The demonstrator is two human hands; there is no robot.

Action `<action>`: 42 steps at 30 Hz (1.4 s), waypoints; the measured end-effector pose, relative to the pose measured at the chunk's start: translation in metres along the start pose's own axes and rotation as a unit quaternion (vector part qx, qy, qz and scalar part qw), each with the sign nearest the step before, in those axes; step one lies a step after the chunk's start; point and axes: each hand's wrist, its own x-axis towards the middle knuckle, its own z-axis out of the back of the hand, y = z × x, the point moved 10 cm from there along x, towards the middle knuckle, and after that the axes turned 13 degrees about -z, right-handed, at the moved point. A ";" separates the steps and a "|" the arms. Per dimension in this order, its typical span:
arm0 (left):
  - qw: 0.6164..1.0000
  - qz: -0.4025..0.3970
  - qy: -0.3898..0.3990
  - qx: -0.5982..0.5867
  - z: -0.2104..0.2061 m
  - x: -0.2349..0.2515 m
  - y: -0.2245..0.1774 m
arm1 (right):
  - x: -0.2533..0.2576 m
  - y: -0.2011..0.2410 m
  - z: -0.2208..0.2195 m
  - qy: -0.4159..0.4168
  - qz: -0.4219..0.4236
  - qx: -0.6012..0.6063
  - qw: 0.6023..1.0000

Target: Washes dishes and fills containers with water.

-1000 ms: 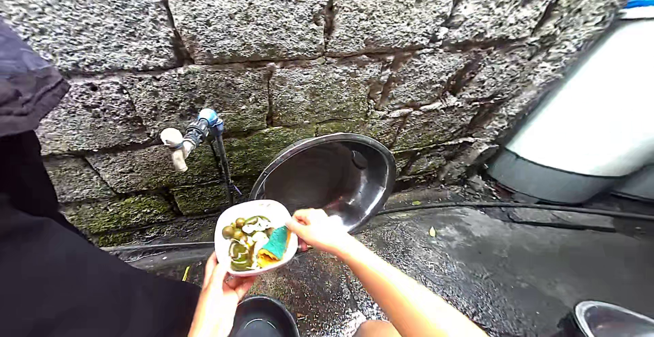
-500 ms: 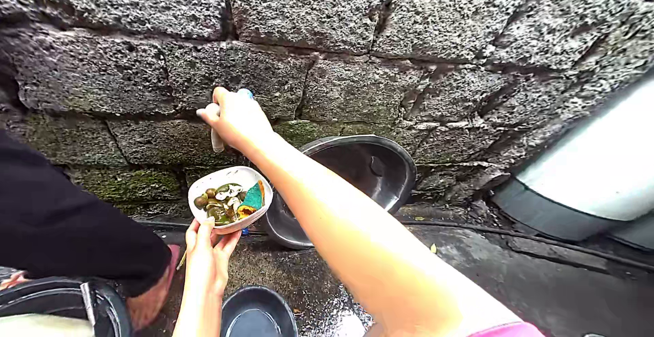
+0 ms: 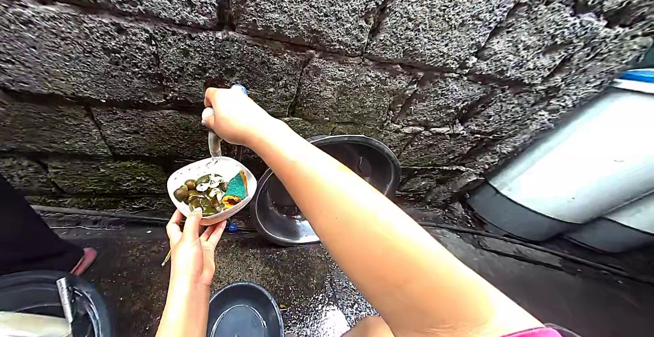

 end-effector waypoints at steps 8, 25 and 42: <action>1.000 0.013 0.014 0.003 0.000 -0.001 0.004 | 0.000 0.002 -0.003 0.024 0.007 -0.030 0.999; 0.998 0.054 0.011 -0.007 -0.002 -0.005 0.020 | -0.001 0.006 -0.003 0.043 0.017 -0.071 0.996; 0.999 0.046 0.019 0.008 -0.002 -0.004 0.021 | -0.004 0.006 -0.004 0.046 0.026 -0.078 0.996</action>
